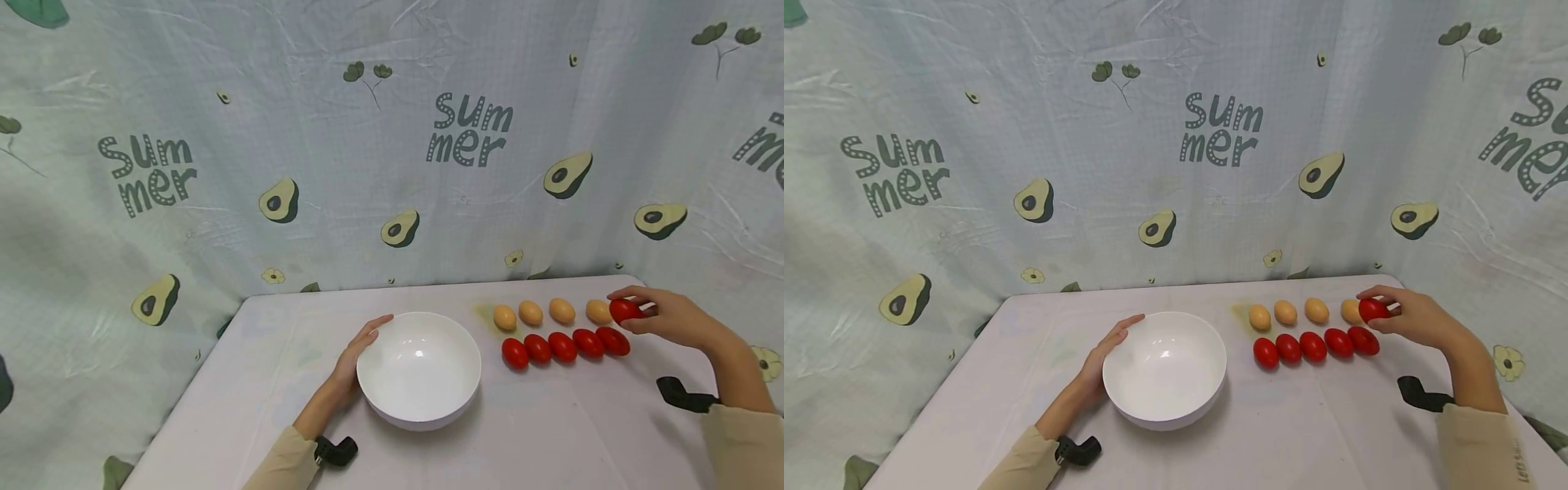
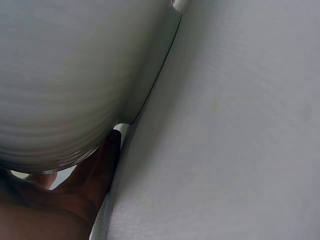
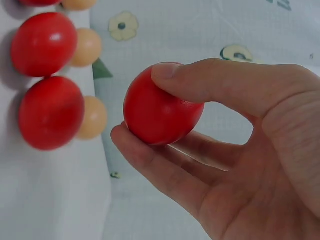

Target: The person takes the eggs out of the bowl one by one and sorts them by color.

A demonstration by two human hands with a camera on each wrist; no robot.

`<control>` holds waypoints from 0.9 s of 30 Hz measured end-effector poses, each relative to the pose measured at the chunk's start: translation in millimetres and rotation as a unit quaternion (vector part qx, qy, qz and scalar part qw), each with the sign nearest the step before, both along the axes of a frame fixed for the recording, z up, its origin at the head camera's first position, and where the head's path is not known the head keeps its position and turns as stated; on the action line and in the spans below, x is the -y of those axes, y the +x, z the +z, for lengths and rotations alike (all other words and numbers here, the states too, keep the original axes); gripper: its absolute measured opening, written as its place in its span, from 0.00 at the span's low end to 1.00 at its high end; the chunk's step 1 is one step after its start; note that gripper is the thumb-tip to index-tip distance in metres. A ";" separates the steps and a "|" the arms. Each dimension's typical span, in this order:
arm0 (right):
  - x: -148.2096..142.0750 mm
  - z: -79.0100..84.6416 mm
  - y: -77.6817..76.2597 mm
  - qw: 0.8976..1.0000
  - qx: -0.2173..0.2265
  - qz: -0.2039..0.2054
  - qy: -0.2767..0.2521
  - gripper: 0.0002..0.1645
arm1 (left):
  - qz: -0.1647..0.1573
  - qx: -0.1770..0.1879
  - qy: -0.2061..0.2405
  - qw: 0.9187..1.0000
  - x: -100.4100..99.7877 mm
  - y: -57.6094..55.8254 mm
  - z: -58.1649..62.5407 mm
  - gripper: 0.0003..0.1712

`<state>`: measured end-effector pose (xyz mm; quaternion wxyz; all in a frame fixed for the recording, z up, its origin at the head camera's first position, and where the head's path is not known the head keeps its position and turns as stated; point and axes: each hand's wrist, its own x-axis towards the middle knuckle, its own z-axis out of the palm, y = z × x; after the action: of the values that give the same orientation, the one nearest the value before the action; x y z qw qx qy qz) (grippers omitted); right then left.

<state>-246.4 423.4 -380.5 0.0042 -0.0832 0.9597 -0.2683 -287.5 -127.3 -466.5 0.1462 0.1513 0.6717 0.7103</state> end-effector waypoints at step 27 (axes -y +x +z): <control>-34.4 -35.7 -8.1 0.997 0.060 -0.034 0.033 0.33 | -0.007 -0.002 0.002 1.000 -0.1 1.2 0.8 0.30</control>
<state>-254.5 457.8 -416.3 0.0556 -0.0337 0.9684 -0.2406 -286.3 -127.2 -465.8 0.1492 0.1577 0.6699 0.7100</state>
